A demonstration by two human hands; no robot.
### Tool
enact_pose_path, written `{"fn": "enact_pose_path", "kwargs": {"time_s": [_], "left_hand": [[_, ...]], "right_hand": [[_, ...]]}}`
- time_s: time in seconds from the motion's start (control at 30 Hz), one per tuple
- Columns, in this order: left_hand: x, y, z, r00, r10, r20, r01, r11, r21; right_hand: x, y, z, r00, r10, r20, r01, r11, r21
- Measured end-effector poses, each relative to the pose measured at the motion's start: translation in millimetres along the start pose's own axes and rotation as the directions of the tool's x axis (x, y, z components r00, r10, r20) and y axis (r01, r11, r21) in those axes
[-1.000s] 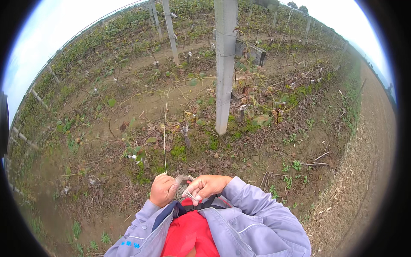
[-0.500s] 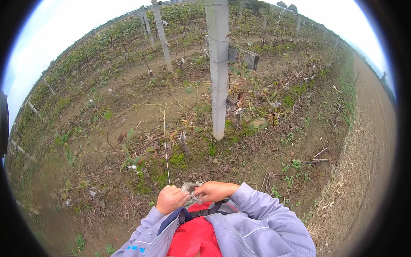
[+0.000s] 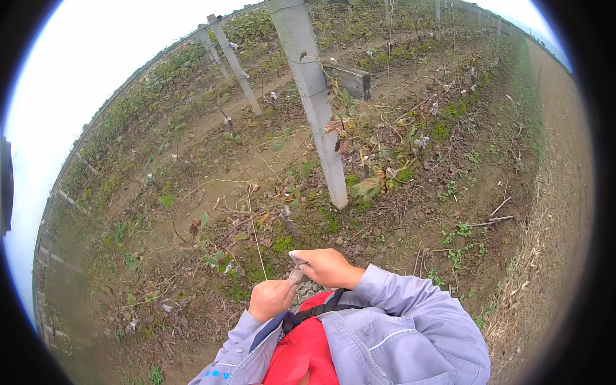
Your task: The person repeatedly ties small vine branches to a support wire using white string. They pull string from a pouch, wrap it around the branch and wire, and secure it by hand. The process is repeated at multiple points along the row.
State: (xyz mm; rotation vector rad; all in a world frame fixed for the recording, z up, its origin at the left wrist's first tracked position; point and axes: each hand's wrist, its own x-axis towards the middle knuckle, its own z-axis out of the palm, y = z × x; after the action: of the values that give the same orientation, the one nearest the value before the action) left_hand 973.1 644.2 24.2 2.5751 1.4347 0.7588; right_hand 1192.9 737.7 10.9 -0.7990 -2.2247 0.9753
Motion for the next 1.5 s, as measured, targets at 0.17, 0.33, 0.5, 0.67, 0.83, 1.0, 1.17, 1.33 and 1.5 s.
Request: {"fn": "enact_pose_path", "kwargs": {"time_s": [0.17, 0.33, 0.5, 0.67, 0.83, 1.0, 1.17, 1.33, 1.5], "left_hand": [[26, 7, -5, 0.989, 0.135, 0.066, -0.133, 0.991, -0.031], [48, -2, 17, 0.987, 0.038, -0.154, -0.085, 0.947, -0.309], [50, 5, 36, 0.995, -0.098, -0.015, 0.087, 0.941, -0.327], [54, 33, 44, 0.994, 0.072, 0.077, -0.053, 0.973, -0.224], [59, 26, 23, 0.985, 0.164, 0.058, -0.159, 0.983, -0.09], [66, 12, 25, 0.989, 0.142, -0.05, -0.15, 0.952, -0.268], [59, 26, 43, 0.994, 0.061, 0.085, -0.044, 0.981, -0.19], [47, 27, 35, 0.984, 0.106, 0.142, -0.09, 0.99, -0.113], [56, 18, 26, 0.983, 0.182, 0.021, -0.173, 0.962, -0.213]], "right_hand": [[-17, 22, -38, 0.726, -0.103, 0.68, -0.174, 0.929, 0.326], [-32, 28, -66, 0.645, -0.277, 0.713, -0.535, 0.502, 0.679], [-43, 21, -67, 0.936, -0.065, 0.346, -0.344, 0.039, 0.938], [-33, 26, -57, 0.98, 0.193, -0.039, -0.142, 0.83, 0.539], [-52, 35, -73, 0.828, 0.156, 0.538, -0.182, 0.983, -0.005], [-64, 29, -77, 0.742, -0.206, 0.638, -0.5, 0.464, 0.731], [-50, 23, -61, 0.94, 0.288, 0.184, -0.263, 0.269, 0.927], [-51, 30, -60, 0.974, 0.22, 0.054, -0.221, 0.975, 0.017], [-65, 30, -71, 0.725, -0.021, 0.688, -0.341, 0.857, 0.386]]}}
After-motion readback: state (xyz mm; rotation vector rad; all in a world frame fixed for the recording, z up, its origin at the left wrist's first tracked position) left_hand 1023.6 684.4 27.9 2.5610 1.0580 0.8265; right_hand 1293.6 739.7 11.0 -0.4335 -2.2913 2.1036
